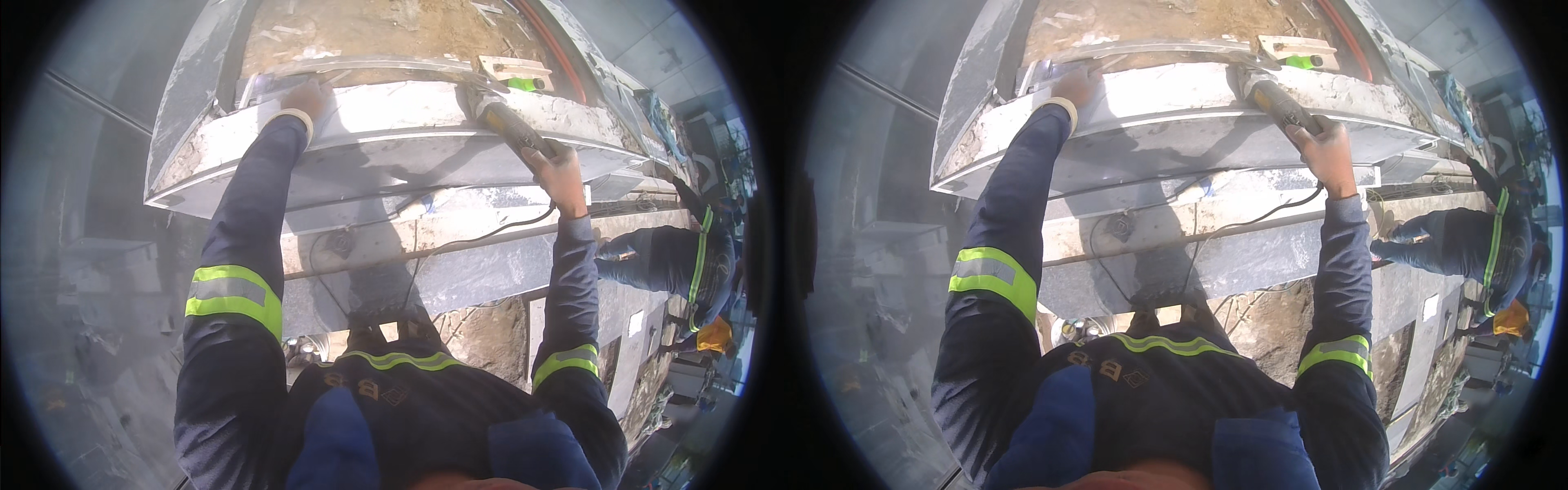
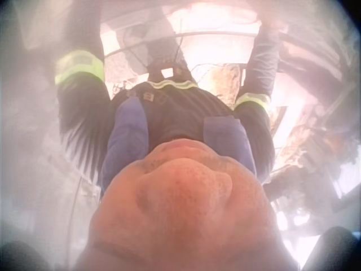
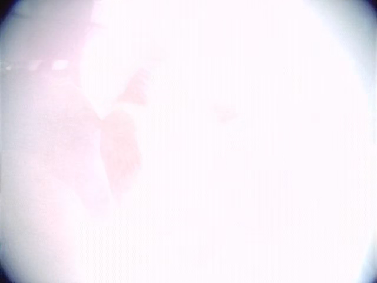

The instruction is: The person uses an angle grinder to cut and shape large stone slabs on a construction site. They reposition the slabs and continue cutting along marked lines while other workers are visible nearby.

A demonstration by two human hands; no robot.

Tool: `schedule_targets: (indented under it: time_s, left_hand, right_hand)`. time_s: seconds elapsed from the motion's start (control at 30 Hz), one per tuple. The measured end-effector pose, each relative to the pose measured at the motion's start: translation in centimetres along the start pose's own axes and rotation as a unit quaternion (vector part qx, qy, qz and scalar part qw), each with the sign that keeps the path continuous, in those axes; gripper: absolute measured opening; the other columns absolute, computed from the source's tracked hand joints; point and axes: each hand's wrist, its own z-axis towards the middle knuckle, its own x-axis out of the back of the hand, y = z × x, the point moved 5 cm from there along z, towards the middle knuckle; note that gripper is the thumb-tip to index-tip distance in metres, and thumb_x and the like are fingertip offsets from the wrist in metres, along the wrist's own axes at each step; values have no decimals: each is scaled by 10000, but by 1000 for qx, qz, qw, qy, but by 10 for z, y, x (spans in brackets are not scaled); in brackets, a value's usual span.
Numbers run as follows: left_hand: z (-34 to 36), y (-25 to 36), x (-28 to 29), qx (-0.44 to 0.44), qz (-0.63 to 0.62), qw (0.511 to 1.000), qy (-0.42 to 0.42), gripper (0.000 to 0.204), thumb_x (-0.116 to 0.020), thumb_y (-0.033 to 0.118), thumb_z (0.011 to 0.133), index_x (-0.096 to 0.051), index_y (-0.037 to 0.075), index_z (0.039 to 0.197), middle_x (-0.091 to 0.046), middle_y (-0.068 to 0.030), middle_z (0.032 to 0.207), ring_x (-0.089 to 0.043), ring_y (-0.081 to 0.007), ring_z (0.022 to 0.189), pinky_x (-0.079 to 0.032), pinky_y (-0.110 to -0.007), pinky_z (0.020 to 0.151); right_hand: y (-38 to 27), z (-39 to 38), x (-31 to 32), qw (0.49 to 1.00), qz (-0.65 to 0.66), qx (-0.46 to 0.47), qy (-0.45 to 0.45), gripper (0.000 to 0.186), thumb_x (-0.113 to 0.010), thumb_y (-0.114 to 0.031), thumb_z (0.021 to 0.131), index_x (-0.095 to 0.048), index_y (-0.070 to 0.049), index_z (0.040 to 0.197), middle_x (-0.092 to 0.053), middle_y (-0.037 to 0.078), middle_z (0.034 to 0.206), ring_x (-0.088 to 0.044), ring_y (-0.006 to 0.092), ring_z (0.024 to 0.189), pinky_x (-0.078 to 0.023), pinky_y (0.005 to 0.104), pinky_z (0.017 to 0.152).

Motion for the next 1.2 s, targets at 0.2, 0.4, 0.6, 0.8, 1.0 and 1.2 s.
schedule_targets:
  time_s: [0.2, 0.4, 0.6, 0.8, 1.0, 1.2]
  left_hand:
    - [59, -19, -11, -53, 17, 998, -22, 385, -572, 300, 996, -684, 27, 1243, -647, -232, 1346, -613, -400, 1266, -473, -490, 1068]
    - [59, -8, 8, 96, 9, 995, 19, 337, -530, 233, 1001, -719, 43, 1206, -687, -231, 1277, -657, -401, 1205, -503, -508, 1040]
    - [-31, -109, 120, 141, 126, 971, 148, 412, -535, 392, 1037, -700, 68, 1231, -730, -212, 1147, -679, -430, 1116, -528, -528, 968]
    - [-284, -220, 163, 127, -330, 849, 393, 295, -559, 279, 1085, -545, -11, 1135, -611, -75, 986, -579, -148, 843, -484, -317, 816]
    - [-488, -183, 2, 294, -602, 642, 373, 83, -561, 107, 1049, -536, 38, 1089, -673, -93, 900, -658, -149, 765, -538, -290, 745]
    - [-507, -111, -68, 368, -704, 541, 277, 56, -562, 47, 951, -544, 97, 933, -477, 34, 690, -366, -47, 536, -258, -234, 480]
  right_hand:
    - [2, 10, 19, 998, 0, 18, -66, 357, -732, -208, 895, -724, 64, 1124, -584, -5, 663, -512, 56, 546, -366, 244, 489]
    - [-31, 13, 25, 989, -31, 64, -126, 315, -753, -140, 880, -716, 100, 1080, -572, -17, 672, -473, 66, 565, -365, 255, 506]
    - [-58, 26, -22, 970, -38, 97, -219, 337, -783, -157, 879, -713, 103, 1082, -587, -10, 672, -487, 75, 560, -379, 262, 506]
    - [-87, 25, -103, 951, -5, 141, -275, 340, -771, -146, 905, -710, 66, 1163, -628, -7, 735, -513, 61, 597, -391, 246, 534]
    - [-135, 2, -190, 928, 38, 137, -345, 297, -782, -210, 919, -732, 20, 1100, -656, -11, 755, -535, 45, 570, -384, 217, 496]
    - [-201, -21, -290, 905, 29, 233, -354, 322, -780, -209, 911, -730, 31, 1119, -613, -53, 679, -510, 19, 555, -366, 214, 491]
